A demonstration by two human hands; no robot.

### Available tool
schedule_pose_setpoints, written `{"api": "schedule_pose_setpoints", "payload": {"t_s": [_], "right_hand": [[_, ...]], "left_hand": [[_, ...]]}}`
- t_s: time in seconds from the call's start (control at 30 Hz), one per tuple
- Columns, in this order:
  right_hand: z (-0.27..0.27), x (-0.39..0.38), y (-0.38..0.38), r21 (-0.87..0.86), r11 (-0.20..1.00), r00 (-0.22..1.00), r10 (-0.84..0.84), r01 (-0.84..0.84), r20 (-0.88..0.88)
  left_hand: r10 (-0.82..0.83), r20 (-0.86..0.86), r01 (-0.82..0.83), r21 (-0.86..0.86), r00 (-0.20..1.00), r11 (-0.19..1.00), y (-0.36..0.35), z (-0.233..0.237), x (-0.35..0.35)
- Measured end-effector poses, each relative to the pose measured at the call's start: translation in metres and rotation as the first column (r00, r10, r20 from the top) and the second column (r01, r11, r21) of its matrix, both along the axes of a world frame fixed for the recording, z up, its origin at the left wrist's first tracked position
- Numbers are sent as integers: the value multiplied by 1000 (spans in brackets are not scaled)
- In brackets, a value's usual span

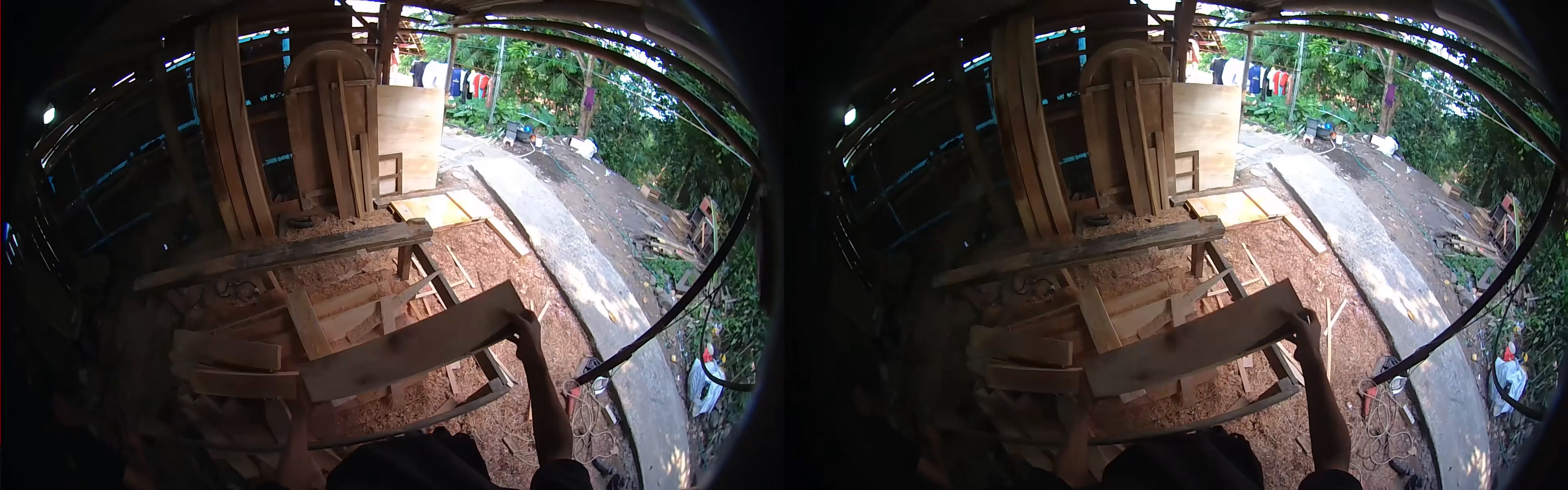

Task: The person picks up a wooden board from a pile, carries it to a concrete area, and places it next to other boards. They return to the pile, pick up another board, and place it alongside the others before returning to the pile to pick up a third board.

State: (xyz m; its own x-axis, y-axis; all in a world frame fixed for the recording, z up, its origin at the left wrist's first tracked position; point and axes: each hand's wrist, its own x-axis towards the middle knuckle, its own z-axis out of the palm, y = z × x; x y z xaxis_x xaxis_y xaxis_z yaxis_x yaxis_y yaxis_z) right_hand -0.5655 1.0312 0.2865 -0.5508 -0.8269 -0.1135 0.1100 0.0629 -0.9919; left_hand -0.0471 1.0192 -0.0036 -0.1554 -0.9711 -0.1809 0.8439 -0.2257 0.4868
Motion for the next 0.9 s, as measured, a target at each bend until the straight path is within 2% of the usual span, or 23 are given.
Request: {"api": "schedule_pose_setpoints", "payload": {"t_s": [0.13, 0.2, 0.27, 0.3, 0.37, 0.4, 0.47, 0.53, 0.6, 0.67, 0.73, 0.77, 0.8, 0.87, 0.9], "right_hand": [[-90, -17, 53, 209, 978, 977, -35, -11, 211], [-110, -14, 82, 220, 974, 965, -6, -54, 263], [-116, -13, 107, 291, 944, 962, 77, -155, 262], [-125, -16, 112, 293, 945, 962, 64, -144, 267], [-147, -26, 126, 441, 891, 983, 31, -110, 181], [-148, -24, 136, 454, 886, 983, 8, -92, 183], [-139, -15, 159, 585, 810, 999, 3, -31, 49], [-138, -15, 182, 614, 787, 997, -71, 62, -10], [-147, -17, 210, 474, 874, 983, 25, -110, 182], [-152, -22, 237, 432, 899, 984, -3, -76, 178], [-139, -11, 263, 561, 825, 992, -115, 70, 46], [-135, -4, 272, 510, 856, 987, -141, 82, 78], [-134, -7, 281, 517, 852, 989, -135, 81, 67], [-134, -15, 295, 600, 786, 989, -111, 147, -97], [-129, -14, 302, 602, 781, 986, -124, 166, -110]], "left_hand": [[116, 291, -138, 59, 950, 989, 23, 34, 34], [118, 375, -154, 67, 919, 986, 28, 43, 40], [97, 431, -139, 67, 897, 988, 26, 48, 42], [83, 453, -129, 72, 888, 989, 27, 51, 43], [48, 495, -101, 80, 868, 992, 26, 51, 44], [24, 515, -78, 85, 857, 993, 26, 52, 43], [-23, 557, -38, 97, 830, 995, 21, 53, 42], [-67, 588, 8, 102, 806, 995, 14, 54, 39], [-107, 614, 43, 117, 782, 992, 13, 51, 38], [-140, 632, 79, 125, 762, 989, 16, 46, 36], [-183, 666, 118, 142, 723, 983, 27, 43, 36], [-206, 680, 141, 150, 704, 979, 34, 43, 35], [-228, 698, 166, 157, 679, 974, 41, 44, 33], [-277, 729, 222, 175, 626, 959, 56, 47, 29], [-305, 745, 257, 184, 593, 949, 63, 48, 24]]}}
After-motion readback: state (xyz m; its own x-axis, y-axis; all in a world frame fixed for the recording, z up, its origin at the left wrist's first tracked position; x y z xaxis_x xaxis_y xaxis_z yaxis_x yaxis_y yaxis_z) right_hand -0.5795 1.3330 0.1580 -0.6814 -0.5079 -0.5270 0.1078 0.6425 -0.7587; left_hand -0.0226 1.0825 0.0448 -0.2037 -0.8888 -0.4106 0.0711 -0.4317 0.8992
